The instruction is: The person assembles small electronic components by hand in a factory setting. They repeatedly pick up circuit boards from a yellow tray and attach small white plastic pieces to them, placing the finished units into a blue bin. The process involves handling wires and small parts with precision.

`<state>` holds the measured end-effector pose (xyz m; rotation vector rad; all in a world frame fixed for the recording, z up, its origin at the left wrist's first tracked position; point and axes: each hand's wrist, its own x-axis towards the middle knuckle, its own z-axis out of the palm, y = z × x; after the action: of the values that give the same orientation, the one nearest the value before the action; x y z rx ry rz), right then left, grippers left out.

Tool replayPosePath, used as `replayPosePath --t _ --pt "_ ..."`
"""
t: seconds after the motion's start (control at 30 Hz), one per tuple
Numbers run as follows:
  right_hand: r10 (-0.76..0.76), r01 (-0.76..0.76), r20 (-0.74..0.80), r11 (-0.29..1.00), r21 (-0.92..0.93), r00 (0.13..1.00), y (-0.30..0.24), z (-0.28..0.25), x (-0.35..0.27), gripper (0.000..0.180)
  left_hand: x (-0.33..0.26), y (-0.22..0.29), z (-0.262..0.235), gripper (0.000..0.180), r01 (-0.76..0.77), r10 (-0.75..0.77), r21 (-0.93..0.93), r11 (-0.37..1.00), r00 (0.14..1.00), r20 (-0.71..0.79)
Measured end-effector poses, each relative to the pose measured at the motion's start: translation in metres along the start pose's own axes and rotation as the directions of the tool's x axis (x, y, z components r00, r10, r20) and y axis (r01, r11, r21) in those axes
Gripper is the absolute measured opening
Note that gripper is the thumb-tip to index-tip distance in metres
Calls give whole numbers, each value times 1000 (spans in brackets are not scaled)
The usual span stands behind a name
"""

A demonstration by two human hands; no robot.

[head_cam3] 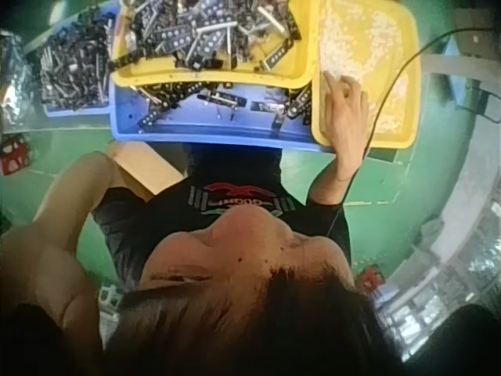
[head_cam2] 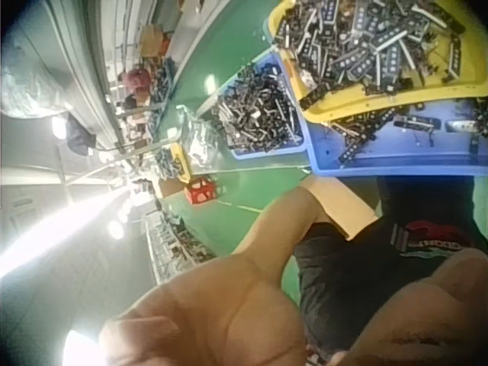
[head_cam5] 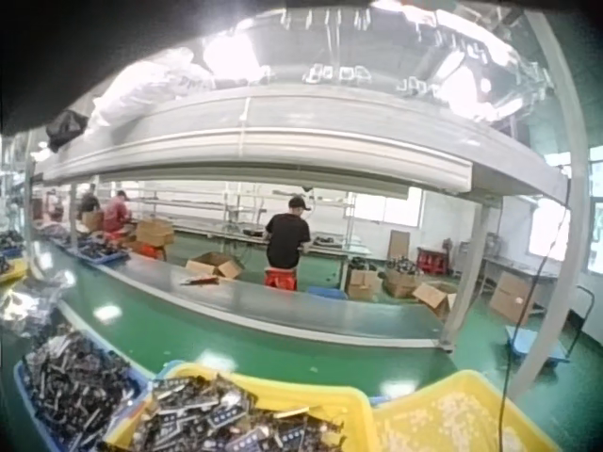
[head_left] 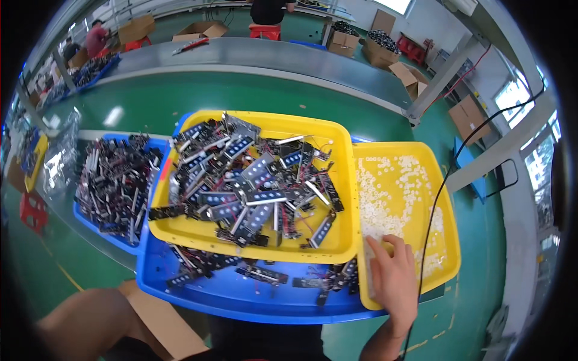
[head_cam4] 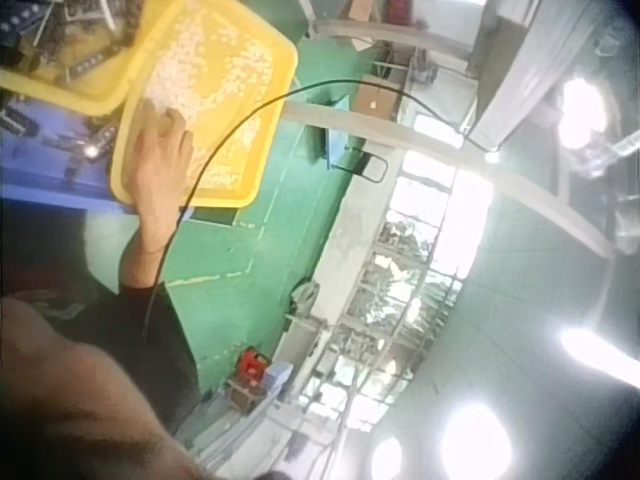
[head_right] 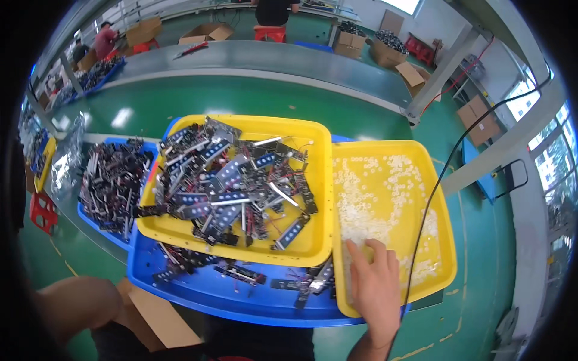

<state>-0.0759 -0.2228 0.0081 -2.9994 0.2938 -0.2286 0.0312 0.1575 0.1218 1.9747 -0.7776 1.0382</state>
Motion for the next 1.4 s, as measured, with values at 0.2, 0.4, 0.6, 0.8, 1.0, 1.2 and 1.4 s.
replayPosePath --t 0.2,0.4,0.6,0.8,1.0,1.2,1.4 --pt "23 -21 -46 999 35 999 -1 -2 -1 42 -5 -6 -14 38 -23 26 81 996 999 -38" --pt "-9 6 -71 999 -39 997 -2 6 -9 44 -6 3 -21 38 12 -1 148 989 997 -71" --pt "-18 18 -38 1000 4 999 2 3 1 46 -13 1 -28 38 70 -48 223 972 993 -105" --pt "21 -21 -107 1000 -7 994 3 5 0 47 -15 -5 -36 38 70 -46 246 967 994 -102" --pt "26 -26 -13 999 35 1000 2 3 2 43 -17 -2 -44 39 105 -75 276 955 990 -118" --pt "19 -18 -20 998 61 1000 4 -3 1 38 -23 -7 -46 39 95 -61 267 959 989 -133" --pt "-42 45 -68 998 52 997 10 8 3 33 -23 -5 -41 40 96 -65 264 960 990 -125"
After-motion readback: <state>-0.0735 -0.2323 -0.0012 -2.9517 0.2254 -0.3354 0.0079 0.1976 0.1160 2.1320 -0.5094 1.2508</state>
